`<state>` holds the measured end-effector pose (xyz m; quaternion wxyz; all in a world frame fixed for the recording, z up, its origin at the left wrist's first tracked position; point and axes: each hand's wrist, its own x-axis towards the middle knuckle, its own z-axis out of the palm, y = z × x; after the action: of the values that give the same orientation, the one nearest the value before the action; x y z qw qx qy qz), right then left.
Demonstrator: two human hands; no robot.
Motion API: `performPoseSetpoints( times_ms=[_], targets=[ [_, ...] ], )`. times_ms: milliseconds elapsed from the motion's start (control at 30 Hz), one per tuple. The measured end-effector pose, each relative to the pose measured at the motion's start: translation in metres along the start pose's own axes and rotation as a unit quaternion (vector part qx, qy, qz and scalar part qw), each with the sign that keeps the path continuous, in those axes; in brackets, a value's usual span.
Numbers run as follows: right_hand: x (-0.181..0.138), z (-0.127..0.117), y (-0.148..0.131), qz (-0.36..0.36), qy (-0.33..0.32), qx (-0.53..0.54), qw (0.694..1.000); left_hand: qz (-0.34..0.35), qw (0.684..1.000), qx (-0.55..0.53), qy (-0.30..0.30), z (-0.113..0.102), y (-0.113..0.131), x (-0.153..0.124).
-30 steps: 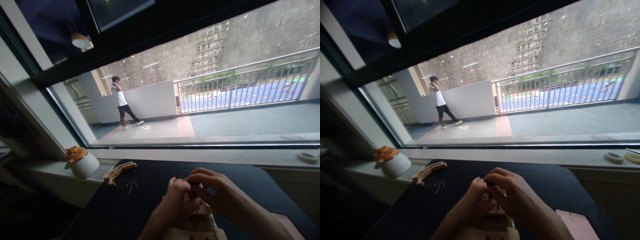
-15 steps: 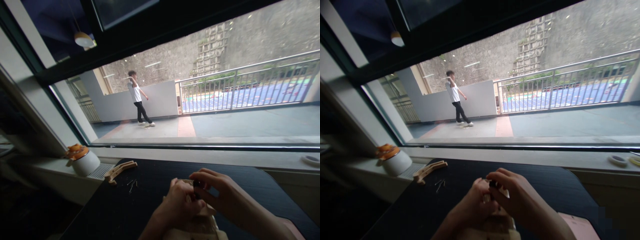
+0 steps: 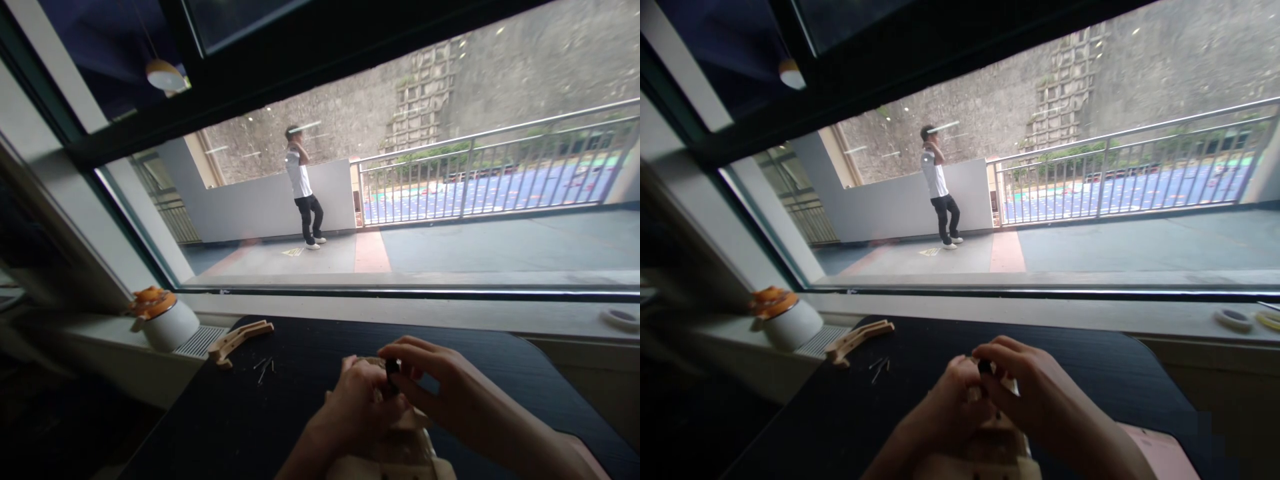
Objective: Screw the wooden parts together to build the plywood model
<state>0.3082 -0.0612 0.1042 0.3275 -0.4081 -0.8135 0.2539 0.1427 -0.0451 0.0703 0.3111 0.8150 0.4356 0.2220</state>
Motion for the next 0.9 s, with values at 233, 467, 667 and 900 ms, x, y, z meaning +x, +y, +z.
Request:
performPoseSetpoints(
  times_ms=[233,467,667,900],
  targets=[
    [0.001,-0.001,0.0,0.011,-0.01,0.007,1.0,-0.008,1.0,-0.002,-0.009,0.0,-0.002,-0.002],
    [0.0,0.002,0.004,0.014,0.007,-0.007,1.0,-0.022,0.999,-0.013,-0.02,-0.004,0.005,-0.001],
    [0.001,-0.001,-0.002,0.02,-0.022,0.01,1.0,-0.015,1.0,0.006,-0.024,0.0,0.0,0.0],
    [0.001,0.002,0.004,0.02,0.002,-0.013,1.0,0.007,1.0,-0.021,-0.01,0.0,-0.003,-0.001]
  ],
)
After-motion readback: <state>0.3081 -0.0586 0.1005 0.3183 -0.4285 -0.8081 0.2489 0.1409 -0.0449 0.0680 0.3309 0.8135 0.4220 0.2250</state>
